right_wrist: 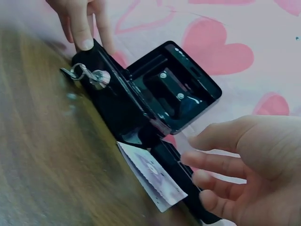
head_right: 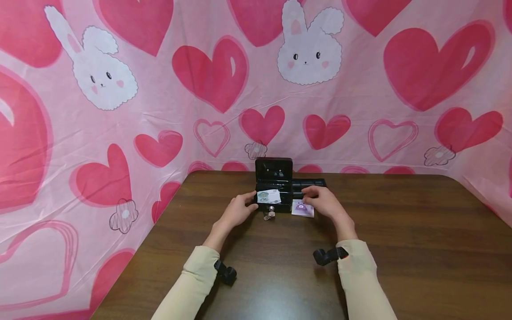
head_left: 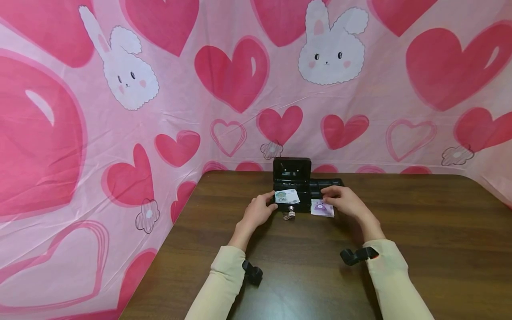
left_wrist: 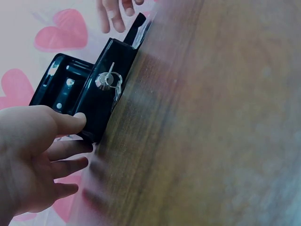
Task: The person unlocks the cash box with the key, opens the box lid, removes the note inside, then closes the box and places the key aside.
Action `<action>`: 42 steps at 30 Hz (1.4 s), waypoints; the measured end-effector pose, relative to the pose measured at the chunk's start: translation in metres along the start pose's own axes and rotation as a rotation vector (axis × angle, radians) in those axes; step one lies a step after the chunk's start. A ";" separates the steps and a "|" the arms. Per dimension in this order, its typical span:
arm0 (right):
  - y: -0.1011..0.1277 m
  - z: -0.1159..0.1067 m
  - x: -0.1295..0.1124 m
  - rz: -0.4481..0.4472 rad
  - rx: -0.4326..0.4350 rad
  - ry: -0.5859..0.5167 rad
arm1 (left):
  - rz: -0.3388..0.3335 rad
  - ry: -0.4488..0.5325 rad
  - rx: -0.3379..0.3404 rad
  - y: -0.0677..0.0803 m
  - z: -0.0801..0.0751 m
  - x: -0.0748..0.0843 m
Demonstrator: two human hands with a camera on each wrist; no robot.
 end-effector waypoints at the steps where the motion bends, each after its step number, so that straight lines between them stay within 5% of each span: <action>1: -0.001 0.001 -0.002 -0.005 0.013 0.005 | 0.001 0.001 0.001 0.000 0.000 0.000; 15: -0.010 0.012 -0.019 0.014 0.135 -0.004 | -0.005 0.008 -0.003 0.001 -0.003 0.000; 24: -0.019 0.028 -0.028 -0.044 0.152 0.030 | -0.002 0.005 -0.003 0.003 -0.006 0.001; 42: -0.027 0.043 -0.029 -0.018 0.135 0.017 | 0.006 -0.013 0.003 -0.001 0.001 0.001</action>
Point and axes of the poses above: each hand's wrist, its own y-axis away from the middle knuckle, its own z-axis out of the palm, x = y × z, the point moved 3 cm from there along -y, towards the middle knuckle, and after that the axes turned 14 degrees about -x, right-handed, at the moved point
